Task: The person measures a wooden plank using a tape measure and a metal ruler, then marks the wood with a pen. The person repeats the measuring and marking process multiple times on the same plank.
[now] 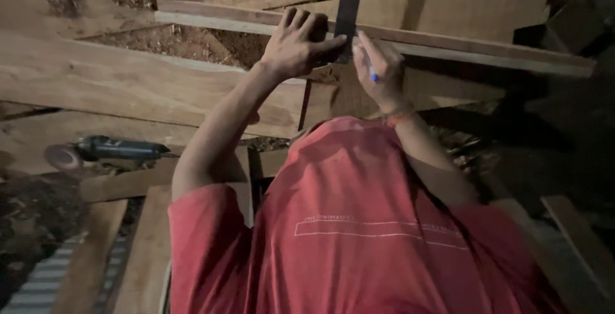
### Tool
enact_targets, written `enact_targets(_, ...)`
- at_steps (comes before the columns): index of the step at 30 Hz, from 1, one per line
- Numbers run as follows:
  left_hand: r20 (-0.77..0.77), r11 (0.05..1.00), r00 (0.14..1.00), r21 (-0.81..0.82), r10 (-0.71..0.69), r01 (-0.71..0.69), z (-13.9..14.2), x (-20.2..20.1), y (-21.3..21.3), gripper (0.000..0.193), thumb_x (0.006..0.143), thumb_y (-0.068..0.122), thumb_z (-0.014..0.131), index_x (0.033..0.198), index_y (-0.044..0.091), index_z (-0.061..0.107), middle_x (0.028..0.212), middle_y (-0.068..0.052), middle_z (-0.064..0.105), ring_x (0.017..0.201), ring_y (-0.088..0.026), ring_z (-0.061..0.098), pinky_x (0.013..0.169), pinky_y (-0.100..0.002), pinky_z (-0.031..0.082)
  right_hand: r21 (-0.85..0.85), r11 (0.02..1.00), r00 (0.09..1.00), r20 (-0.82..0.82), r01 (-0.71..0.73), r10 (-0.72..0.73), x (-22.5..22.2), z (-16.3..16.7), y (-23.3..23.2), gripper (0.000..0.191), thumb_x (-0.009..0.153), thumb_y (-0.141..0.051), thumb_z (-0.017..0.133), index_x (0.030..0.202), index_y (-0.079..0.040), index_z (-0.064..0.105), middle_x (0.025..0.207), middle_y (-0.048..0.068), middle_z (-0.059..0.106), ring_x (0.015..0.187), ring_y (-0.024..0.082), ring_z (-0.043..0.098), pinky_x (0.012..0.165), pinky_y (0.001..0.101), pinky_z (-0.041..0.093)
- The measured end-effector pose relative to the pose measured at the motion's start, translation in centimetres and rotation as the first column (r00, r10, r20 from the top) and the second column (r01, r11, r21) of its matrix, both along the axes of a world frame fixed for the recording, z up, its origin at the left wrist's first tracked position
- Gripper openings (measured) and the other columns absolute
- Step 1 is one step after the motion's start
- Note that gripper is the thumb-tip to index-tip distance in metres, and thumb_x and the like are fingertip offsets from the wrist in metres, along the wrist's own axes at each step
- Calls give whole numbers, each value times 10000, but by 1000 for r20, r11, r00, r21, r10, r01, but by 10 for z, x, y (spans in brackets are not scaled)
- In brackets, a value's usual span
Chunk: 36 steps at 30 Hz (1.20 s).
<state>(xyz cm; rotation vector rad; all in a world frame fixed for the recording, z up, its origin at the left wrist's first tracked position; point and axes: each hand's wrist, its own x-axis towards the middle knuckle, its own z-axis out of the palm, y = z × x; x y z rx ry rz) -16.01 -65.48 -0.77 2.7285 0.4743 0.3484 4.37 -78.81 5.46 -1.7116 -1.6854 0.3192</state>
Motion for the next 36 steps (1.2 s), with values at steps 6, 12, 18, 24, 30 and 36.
enact_targets(6,-74,997,997,-72,3,-8,-5,-3,-2,616,983,359,742,1554,480,547,1348,-168,522,1231,-403,472,1127,-550,349,-62,985,987,7,-159,160,6,-4,-25,172,940,-98,729,1069,14,727,838,172,688,758,366,703,692,465,558)
enact_targets(12,-208,994,978,-104,6,-28,-12,-7,-3,659,913,306,746,1519,457,538,1456,-220,467,1335,-440,404,1178,-619,235,-1,996,982,168,84,-82,57,-15,-35,172,1075,-79,719,1229,-3,717,1077,166,723,991,356,701,911,483,547)
enact_targets(18,-121,996,993,-85,10,-20,-19,-16,-2,760,853,177,782,1524,445,546,1515,-173,461,1372,-408,428,1208,-608,260,-164,986,928,365,-18,78,81,-46,-25,517,884,-150,873,1319,-13,629,1214,149,682,1122,343,635,987,498,449)
enact_targets(24,-123,968,975,191,185,-160,-19,-42,-35,781,821,81,700,1542,337,542,1548,-196,488,1417,-393,445,1203,-559,317,-190,980,951,291,-49,105,81,-62,-23,541,778,-218,940,1182,-73,611,1082,127,666,1055,349,638,940,505,468)
enact_targets(30,-172,935,923,-26,345,-354,-32,-150,-85,830,733,46,638,1543,146,486,1170,-188,544,1119,-410,528,1025,-580,437,-186,982,947,308,-34,91,78,-63,-23,604,766,-262,961,1218,-54,620,1033,132,662,987,345,644,865,482,482)
enact_targets(36,-242,559,504,372,829,-741,-107,-257,-126,776,890,-12,639,1605,189,413,1090,-181,520,1014,-388,488,888,-564,393,-219,973,937,319,-72,141,81,-61,-15,612,750,-328,977,1170,-64,618,962,117,668,897,343,662,783,479,489)
